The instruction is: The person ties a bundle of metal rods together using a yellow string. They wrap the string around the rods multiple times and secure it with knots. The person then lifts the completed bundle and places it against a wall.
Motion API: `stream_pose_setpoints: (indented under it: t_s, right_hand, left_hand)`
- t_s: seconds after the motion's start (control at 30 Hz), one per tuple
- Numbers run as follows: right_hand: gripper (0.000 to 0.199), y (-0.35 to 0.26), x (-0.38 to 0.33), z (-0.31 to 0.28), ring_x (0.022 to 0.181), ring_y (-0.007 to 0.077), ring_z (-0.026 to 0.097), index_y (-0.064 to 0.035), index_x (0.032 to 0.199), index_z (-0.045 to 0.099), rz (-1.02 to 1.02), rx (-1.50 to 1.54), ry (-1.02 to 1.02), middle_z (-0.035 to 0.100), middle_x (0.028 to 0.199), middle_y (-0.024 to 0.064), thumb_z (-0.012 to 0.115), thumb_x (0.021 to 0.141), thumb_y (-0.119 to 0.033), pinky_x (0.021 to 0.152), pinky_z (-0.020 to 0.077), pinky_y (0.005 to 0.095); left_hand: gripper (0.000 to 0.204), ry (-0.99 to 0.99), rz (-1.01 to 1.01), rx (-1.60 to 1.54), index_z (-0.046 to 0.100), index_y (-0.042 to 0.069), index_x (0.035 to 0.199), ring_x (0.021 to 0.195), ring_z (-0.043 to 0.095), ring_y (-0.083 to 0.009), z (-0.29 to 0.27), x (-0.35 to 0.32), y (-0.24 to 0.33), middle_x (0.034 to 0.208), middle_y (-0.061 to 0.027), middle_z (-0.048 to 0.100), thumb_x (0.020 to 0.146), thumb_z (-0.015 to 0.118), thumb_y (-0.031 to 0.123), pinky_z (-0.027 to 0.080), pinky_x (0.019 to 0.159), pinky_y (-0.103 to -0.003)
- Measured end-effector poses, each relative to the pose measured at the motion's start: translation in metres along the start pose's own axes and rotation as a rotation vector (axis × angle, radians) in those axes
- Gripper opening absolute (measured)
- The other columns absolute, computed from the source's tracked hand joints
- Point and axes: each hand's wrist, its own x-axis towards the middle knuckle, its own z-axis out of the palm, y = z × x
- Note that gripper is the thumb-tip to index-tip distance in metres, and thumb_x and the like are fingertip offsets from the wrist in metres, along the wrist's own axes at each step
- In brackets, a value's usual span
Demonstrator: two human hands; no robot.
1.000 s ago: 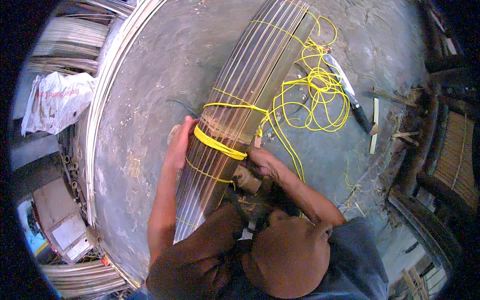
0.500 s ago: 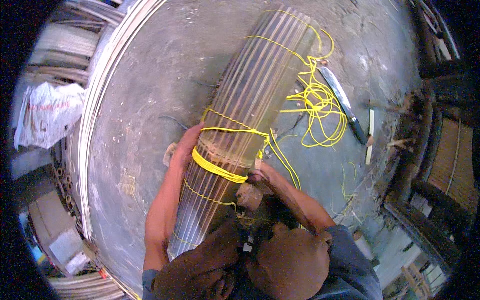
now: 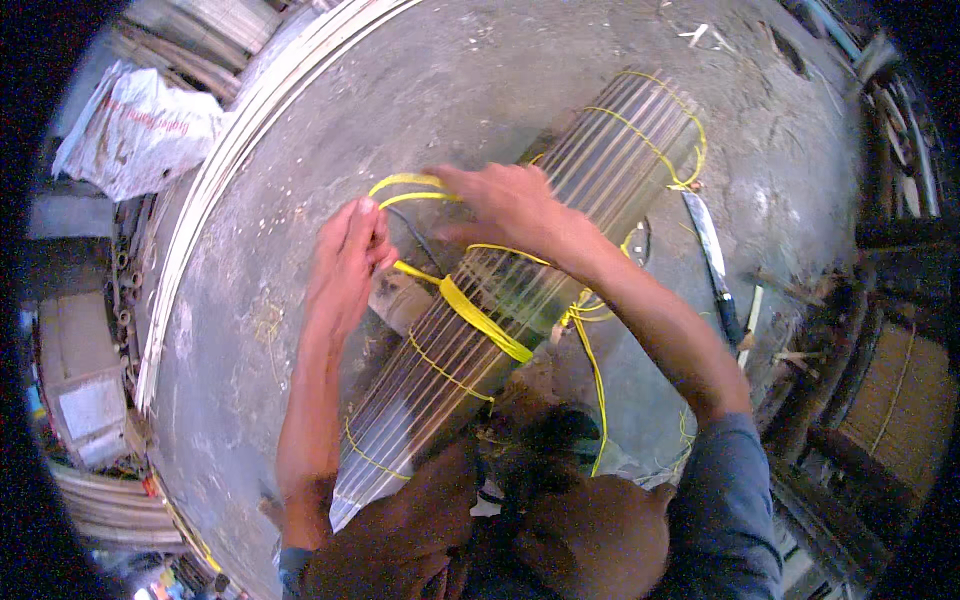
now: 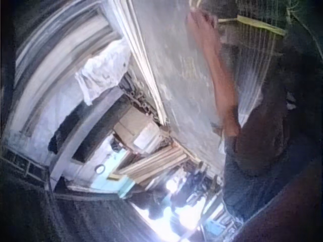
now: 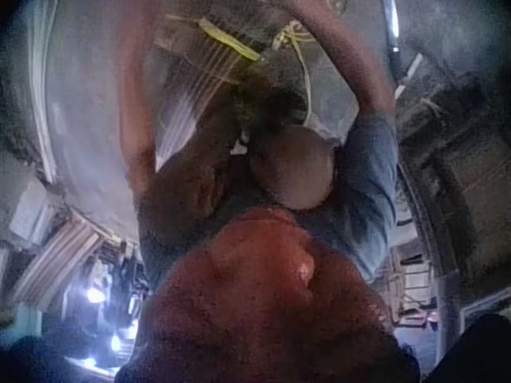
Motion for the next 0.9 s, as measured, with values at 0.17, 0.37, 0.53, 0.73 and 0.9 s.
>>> stream_pose_setpoints:
  t_s: [0.17,0.37,0.53,0.73,0.9]
  right_hand:
    - [0.025,0.109,0.079,0.004,0.098,0.0263,0.065,-0.0222,0.108,0.068,0.180,-0.437,-0.178,0.067,0.104,0.0075,0.054,0.088,-0.028,0.081,0.0526,0.0445]
    - [0.024,0.275,0.059,-0.120,0.100,0.0278,0.065,-0.0217,0.109,0.067,0.669,-0.836,0.058,0.067,0.108,0.0061,0.051,0.090,-0.027,0.081,0.0523,0.0423]
    - [0.036,0.333,-0.066,-0.264,0.108,0.0367,0.060,-0.0204,0.119,0.059,0.927,-0.584,0.480,0.064,0.117,0.0130,0.046,0.092,-0.041,0.092,0.0446,0.0479]
    - [0.050,0.283,-0.245,-0.325,0.098,0.0376,0.064,-0.0311,0.136,0.047,1.241,-0.957,0.334,0.065,0.108,0.0206,0.036,0.095,-0.058,0.077,0.0485,0.0475]
    - [0.058,0.244,-0.360,-0.351,0.068,0.0099,0.056,-0.0025,0.119,0.059,0.939,0.623,0.880,0.061,0.079,0.0009,0.044,0.096,-0.054,0.061,0.0477,0.0240]
  left_hand:
    - [0.036,0.028,-0.002,0.227,0.047,0.009,0.078,0.064,0.039,-0.0066,0.011,-0.046,0.012,0.067,0.0040,0.040,0.102,0.040,0.034,0.035,0.059,-0.024]
    - [0.032,-0.070,0.051,0.321,0.046,0.005,0.078,0.064,0.038,-0.0067,0.017,-0.066,0.010,0.067,0.0036,0.041,0.102,0.042,0.026,0.035,0.059,-0.025]
    - [0.028,-0.136,0.147,0.407,0.046,0.002,0.077,0.063,0.038,-0.0113,0.021,-0.079,0.009,0.065,-0.0017,0.041,0.099,0.046,0.020,0.036,0.058,-0.029]
    - [0.017,-0.446,0.327,0.552,0.049,0.000,0.080,0.069,0.051,-0.0352,0.044,-0.114,-0.013,0.074,-0.0140,0.047,0.090,0.057,0.011,0.042,0.061,-0.042]
    - [0.014,-0.359,0.480,0.530,0.050,0.001,0.081,0.071,0.051,-0.0353,0.078,-0.110,-0.047,0.074,-0.0143,0.047,0.090,0.055,0.009,0.041,0.065,-0.043]
